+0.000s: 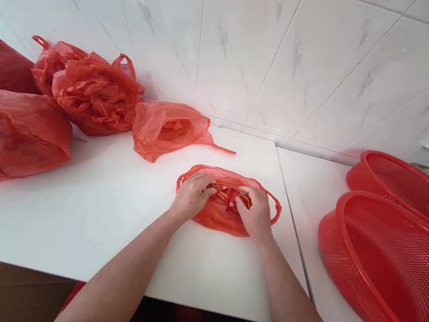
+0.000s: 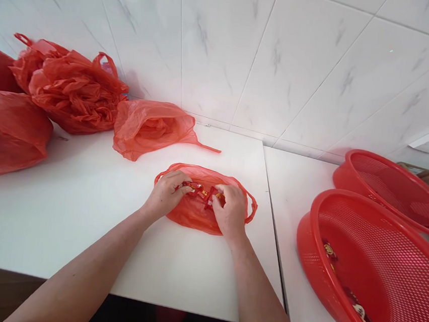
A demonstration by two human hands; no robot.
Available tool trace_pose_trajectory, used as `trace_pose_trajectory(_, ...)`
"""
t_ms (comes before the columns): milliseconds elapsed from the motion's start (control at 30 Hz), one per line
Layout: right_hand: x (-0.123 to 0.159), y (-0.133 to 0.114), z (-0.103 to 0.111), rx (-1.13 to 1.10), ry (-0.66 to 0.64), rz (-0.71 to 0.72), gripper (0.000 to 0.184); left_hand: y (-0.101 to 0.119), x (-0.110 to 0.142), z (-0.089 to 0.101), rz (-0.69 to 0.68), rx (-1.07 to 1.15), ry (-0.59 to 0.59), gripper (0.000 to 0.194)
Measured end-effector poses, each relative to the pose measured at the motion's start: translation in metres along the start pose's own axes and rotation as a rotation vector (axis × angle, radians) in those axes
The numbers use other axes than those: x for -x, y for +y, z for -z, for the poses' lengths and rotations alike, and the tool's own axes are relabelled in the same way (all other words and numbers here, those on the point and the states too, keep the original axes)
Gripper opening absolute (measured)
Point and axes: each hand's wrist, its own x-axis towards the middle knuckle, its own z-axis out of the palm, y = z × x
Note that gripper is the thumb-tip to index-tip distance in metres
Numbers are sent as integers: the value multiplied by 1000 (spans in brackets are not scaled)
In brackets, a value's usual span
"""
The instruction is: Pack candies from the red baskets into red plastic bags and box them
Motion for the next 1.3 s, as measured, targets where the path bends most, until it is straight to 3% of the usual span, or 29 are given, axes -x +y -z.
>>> trace_pose_trajectory(200, -2, 5, 4, 25, -32, -4, 14, 0, -1, 5, 17, -42, 7, 13)
trace_pose_trajectory(400, -1, 5, 5, 12, -55, -31, 19, 2, 1, 3, -73, -83, -139, 26)
trace_pose_trajectory(567, -3, 3, -11, 69, -198, 114, 30, -5, 2, -3, -65, -184, -112, 9)
trace_pose_trajectory(700, -3, 0, -23, 209, -264, 194, 32, -11, 3, -5, -26, -222, -112, 8)
trace_pose_trajectory(867, -2, -2, -24, 209, -207, 168, 41, -9, 3, -4, 17, -233, -133, 15)
trace_pose_trajectory(1067, 4, -12, -16, 4, -89, 69, 42, -3, 1, -4, -30, -147, -10, 21)
trace_pose_trajectory(1133, 8, -15, -15, -69, -79, 45, 40, -2, 1, -6, -59, -87, -35, 26)
trace_pose_trajectory(1300, 9, -14, -14, -145, -76, 19, 34, -2, 3, -11, -47, -80, -163, 20)
